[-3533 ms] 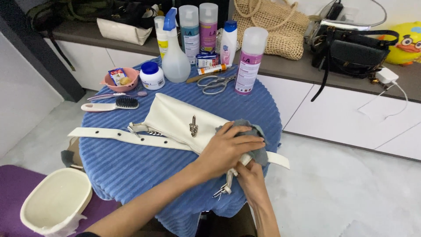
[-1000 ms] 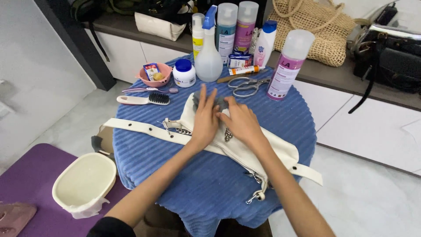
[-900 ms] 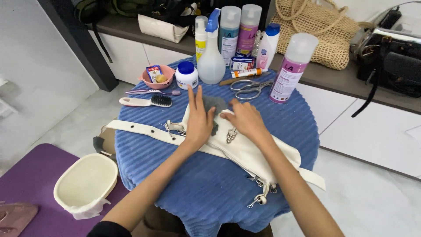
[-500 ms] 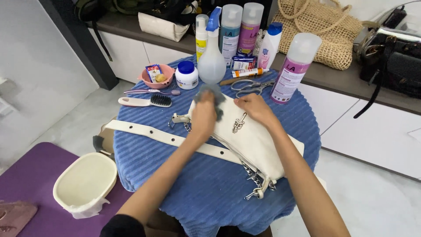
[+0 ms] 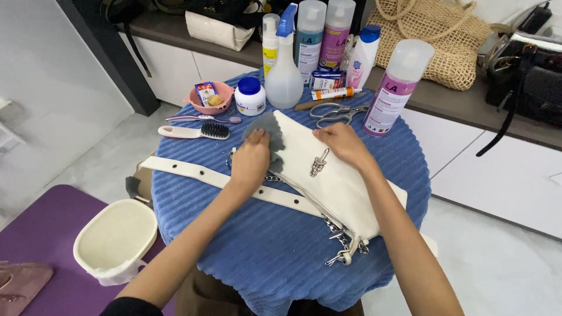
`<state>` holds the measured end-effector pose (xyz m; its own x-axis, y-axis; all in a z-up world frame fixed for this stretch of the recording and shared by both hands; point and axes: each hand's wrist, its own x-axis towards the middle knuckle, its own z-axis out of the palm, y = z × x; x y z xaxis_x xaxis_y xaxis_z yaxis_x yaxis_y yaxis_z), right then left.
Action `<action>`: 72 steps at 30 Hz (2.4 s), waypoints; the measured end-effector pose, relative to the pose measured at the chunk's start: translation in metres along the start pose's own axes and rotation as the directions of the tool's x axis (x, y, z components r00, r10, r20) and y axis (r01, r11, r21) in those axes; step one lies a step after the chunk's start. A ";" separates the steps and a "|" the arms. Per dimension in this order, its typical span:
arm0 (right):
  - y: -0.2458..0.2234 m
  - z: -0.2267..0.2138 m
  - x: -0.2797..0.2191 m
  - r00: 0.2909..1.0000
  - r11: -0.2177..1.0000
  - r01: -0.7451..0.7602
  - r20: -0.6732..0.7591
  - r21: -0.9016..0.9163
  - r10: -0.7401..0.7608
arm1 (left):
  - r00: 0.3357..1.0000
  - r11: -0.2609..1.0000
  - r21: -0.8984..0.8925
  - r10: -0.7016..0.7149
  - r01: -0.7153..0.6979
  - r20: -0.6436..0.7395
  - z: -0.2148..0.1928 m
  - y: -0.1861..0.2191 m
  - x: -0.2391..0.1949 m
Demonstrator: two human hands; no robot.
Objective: The person is cleaning a white leather bag using various cleaning agents, a sponge, a cloth, and a toothbrush to scrub the surface and details.
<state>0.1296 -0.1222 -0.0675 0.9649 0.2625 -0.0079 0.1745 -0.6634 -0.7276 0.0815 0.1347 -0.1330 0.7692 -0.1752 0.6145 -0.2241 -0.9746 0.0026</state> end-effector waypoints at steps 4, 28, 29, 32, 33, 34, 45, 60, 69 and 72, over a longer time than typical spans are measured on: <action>0.004 0.000 0.005 1.000 1.000 0.003 0.001 -0.010 -0.003 | 0.998 0.989 0.138 0.057 -0.056 -0.005 -0.024 0.047 -0.033; 0.036 0.010 0.037 1.000 0.992 0.022 -0.015 -0.125 -0.024 | 0.883 0.870 -0.389 -0.102 0.303 0.459 -0.097 -0.034 -0.002; 0.035 0.010 0.037 1.000 0.992 0.024 -0.018 -0.120 -0.026 | 0.882 0.916 -0.332 -0.046 0.224 0.469 -0.110 -0.031 -0.007; 0.031 0.011 0.035 0.999 0.992 0.022 -0.029 -0.126 -0.026 | 0.907 0.984 -0.169 0.024 0.052 0.421 -0.090 -0.031 -0.019; 0.031 0.010 0.034 0.999 0.990 0.021 -0.040 -0.141 -0.027 | 0.933 0.998 -0.057 0.048 -0.030 0.356 -0.072 -0.032 -0.021; 0.034 0.013 0.036 0.999 0.989 0.019 -0.042 -0.144 -0.025 | 0.934 0.998 -0.061 0.050 -0.030 0.355 -0.068 -0.034 -0.020; -0.114 0.029 -0.116 0.874 0.945 0.297 -0.361 -0.135 -0.326 | 0.872 0.731 -0.526 -0.198 0.435 0.447 -0.097 -0.029 -0.016; -0.168 0.057 -0.123 0.992 0.929 -0.123 0.070 0.349 0.105 | 0.775 0.186 -0.756 -0.238 0.628 0.586 -0.189 -0.004 -0.057; -0.161 0.064 -0.109 0.973 0.904 0.015 -0.214 0.428 0.086 | 0.816 0.324 -0.863 -0.557 0.387 0.157 -0.193 -0.007 -0.043; -0.156 0.067 -0.105 0.948 0.945 0.136 -0.316 0.297 -0.037 | 0.957 0.338 -0.939 -0.290 0.069 -0.033 -0.154 0.026 -0.044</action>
<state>-0.0124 0.0004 0.0007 0.9704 0.0519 0.2359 0.2375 -0.3833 -0.8926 -0.0506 0.1385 -0.0386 0.7807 0.1193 0.6134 -0.5840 -0.2101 0.7841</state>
